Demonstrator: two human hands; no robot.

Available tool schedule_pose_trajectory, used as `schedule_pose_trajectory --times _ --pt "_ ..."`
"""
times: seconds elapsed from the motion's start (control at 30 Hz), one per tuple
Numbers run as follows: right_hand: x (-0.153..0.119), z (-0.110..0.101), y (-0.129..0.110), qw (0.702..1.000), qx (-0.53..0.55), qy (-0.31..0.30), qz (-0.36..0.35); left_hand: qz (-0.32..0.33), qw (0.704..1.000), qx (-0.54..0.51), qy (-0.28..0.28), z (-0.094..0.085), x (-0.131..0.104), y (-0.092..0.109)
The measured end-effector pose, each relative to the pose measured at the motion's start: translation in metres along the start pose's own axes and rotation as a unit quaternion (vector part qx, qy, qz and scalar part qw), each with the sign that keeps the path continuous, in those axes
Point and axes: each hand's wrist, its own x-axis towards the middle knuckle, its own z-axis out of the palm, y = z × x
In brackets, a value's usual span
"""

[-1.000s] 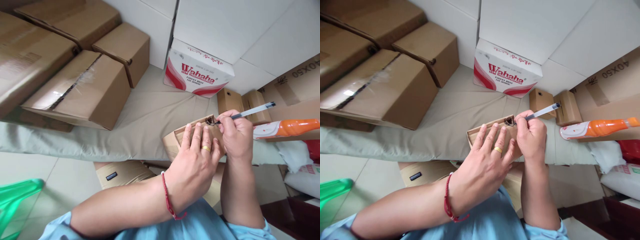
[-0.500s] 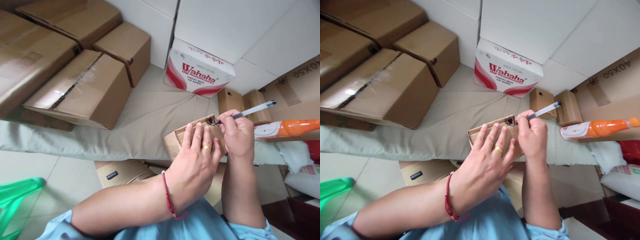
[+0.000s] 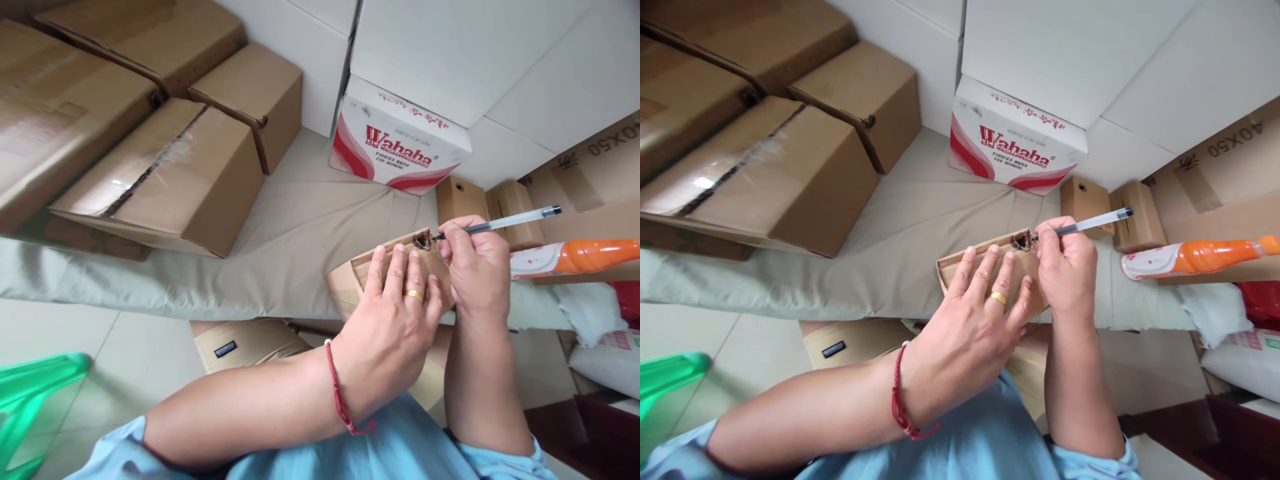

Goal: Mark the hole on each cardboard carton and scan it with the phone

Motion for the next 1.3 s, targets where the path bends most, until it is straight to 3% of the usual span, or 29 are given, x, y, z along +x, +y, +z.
schedule_pose_trajectory --times 0.17,0.43,0.87,1.0,1.1,1.3 --pt "-0.001 -0.001 -0.008 0.999 -0.033 -0.017 -0.021 0.000 1.000 0.001 0.000 -0.001 0.001 0.000" --pt "0.002 -0.001 -0.007 0.997 -0.073 -0.012 0.005 0.000 1.000 0.001 0.003 0.000 0.000 0.000" --pt "0.002 -0.002 -0.004 0.997 -0.076 -0.012 -0.031 0.000 1.000 0.010 0.001 0.000 0.000 0.000" --pt "-0.004 -0.002 -0.006 0.996 -0.060 -0.014 -0.071 0.001 1.000 0.011 0.003 -0.001 0.000 0.000" --pt "-0.009 0.002 -0.007 0.996 0.006 0.029 -0.086 0.000 1.000 0.013 0.005 -0.001 0.000 0.000" --pt "-0.016 -0.004 0.003 0.969 0.137 0.190 -0.082 0.030 0.998 -0.021 0.047 0.001 -0.002 -0.009"
